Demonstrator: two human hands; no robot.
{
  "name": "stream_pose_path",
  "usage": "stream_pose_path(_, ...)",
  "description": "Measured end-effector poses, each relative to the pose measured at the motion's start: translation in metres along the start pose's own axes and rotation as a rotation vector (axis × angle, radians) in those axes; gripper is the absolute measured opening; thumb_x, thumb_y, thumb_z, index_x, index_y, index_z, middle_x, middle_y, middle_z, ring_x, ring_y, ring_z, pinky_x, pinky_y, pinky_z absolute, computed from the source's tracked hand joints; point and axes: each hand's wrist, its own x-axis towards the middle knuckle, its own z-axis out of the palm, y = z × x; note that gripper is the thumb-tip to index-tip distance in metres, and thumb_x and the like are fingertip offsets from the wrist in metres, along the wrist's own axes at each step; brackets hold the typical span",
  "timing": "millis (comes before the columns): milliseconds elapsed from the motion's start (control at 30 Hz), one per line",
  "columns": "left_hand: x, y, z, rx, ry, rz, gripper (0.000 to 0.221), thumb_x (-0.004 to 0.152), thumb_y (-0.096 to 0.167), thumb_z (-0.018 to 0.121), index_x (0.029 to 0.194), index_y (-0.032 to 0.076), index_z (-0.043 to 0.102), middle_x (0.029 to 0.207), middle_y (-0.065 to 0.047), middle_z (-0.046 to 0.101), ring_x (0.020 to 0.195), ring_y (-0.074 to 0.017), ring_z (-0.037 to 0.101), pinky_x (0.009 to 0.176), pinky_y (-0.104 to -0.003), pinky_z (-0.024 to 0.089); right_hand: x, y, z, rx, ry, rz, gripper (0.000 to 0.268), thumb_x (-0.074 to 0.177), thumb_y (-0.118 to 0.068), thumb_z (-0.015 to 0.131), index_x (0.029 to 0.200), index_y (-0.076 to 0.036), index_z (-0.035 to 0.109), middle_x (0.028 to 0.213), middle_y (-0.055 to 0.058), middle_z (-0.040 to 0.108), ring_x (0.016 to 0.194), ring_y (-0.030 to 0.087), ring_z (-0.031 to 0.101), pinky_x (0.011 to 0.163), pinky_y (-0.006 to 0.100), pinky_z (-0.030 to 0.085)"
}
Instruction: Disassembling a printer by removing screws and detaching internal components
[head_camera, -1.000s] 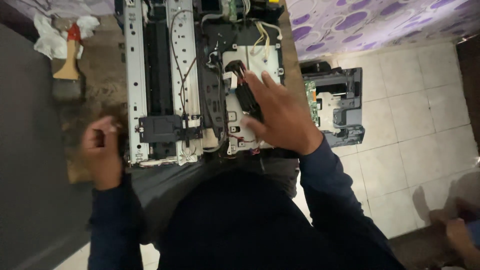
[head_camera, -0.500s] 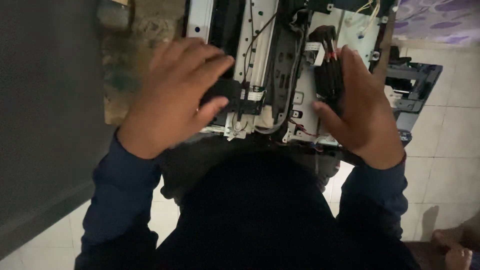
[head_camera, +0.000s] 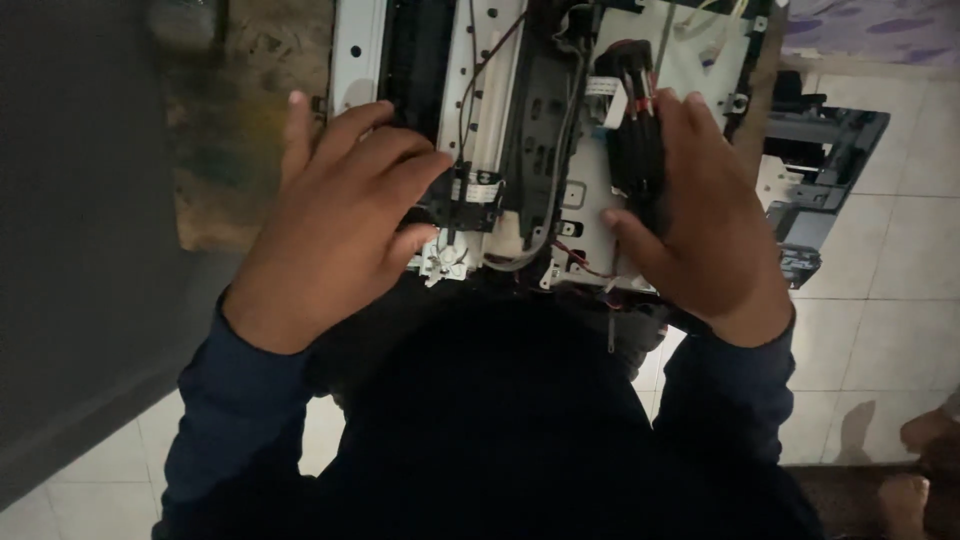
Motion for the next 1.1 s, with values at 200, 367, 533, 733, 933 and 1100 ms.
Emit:
stream_pose_path(200,-0.004,0.006,0.008,-0.071,0.059,-0.056,0.045,0.102,0.023,0.067,0.144,0.012,0.055,0.148,-0.01,0.051,0.146,-0.042,0.036,0.124,-0.081,0.011,0.001,-0.005,-0.004,-0.009,0.043,-0.09,0.08,0.101,-0.025,0.069,0.158,0.011,0.024,0.155,0.04,0.038,0.146,0.057,0.034,0.115,0.064,0.036)
stream_pose_path(367,-0.008,0.009,0.011,-0.089,0.094,-0.098,0.049,0.099,0.02,0.069,0.145,0.011,0.054,0.148,-0.009,0.054,0.142,-0.0405,0.042,0.123,-0.081,0.012,-0.002,-0.004,-0.004,-0.006,0.094,-0.145,0.079,0.102,-0.028,0.066,0.159,0.009,0.025,0.156,0.04,0.042,0.149,0.056,0.035,0.118,0.063,0.035)
stream_pose_path(533,-0.026,-0.007,-0.012,0.003,0.434,-0.028,0.055,0.091,0.01,0.092,0.136,-0.004,0.064,0.146,-0.021,0.063,0.136,-0.0409,0.06,0.112,-0.062,0.033,0.004,-0.022,-0.016,0.053,0.048,-0.039,0.085,0.094,-0.019,0.075,0.161,0.001,0.027,0.122,0.025,0.051,0.104,0.041,0.054,0.081,0.051,0.045)
stream_pose_path(733,-0.083,-0.099,0.045,-0.155,0.8,-0.4,0.025,0.108,-0.012,0.066,0.131,-0.006,0.07,0.127,-0.02,0.071,0.117,-0.0336,0.065,0.103,-0.046,0.05,-0.002,-0.009,-0.009,-0.001,0.057,0.002,0.09,0.092,-0.027,0.08,0.159,0.003,0.028,0.154,0.037,0.041,0.146,0.055,0.035,0.106,0.066,0.04)
stream_pose_path(933,-0.08,-0.114,0.094,0.062,0.831,-0.299,0.042,0.121,0.02,0.052,0.147,-0.013,0.056,0.154,-0.031,0.049,0.145,-0.0474,0.045,0.119,-0.064,0.04,-0.001,-0.014,-0.017,0.037,0.121,-0.117,0.089,0.092,-0.022,0.079,0.161,0.0,0.026,0.135,0.03,0.055,0.117,0.048,0.053,0.086,0.053,0.046)
stream_pose_path(1100,-0.069,-0.112,0.089,0.152,0.688,-0.415,0.043,0.113,0.013,0.063,0.143,-0.018,0.06,0.15,-0.038,0.051,0.14,-0.0559,0.044,0.113,-0.072,0.039,0.001,-0.015,-0.015,-0.014,0.109,-0.071,0.084,0.088,-0.022,0.081,0.153,0.003,0.035,0.135,0.03,0.055,0.127,0.049,0.051,0.092,0.053,0.047)
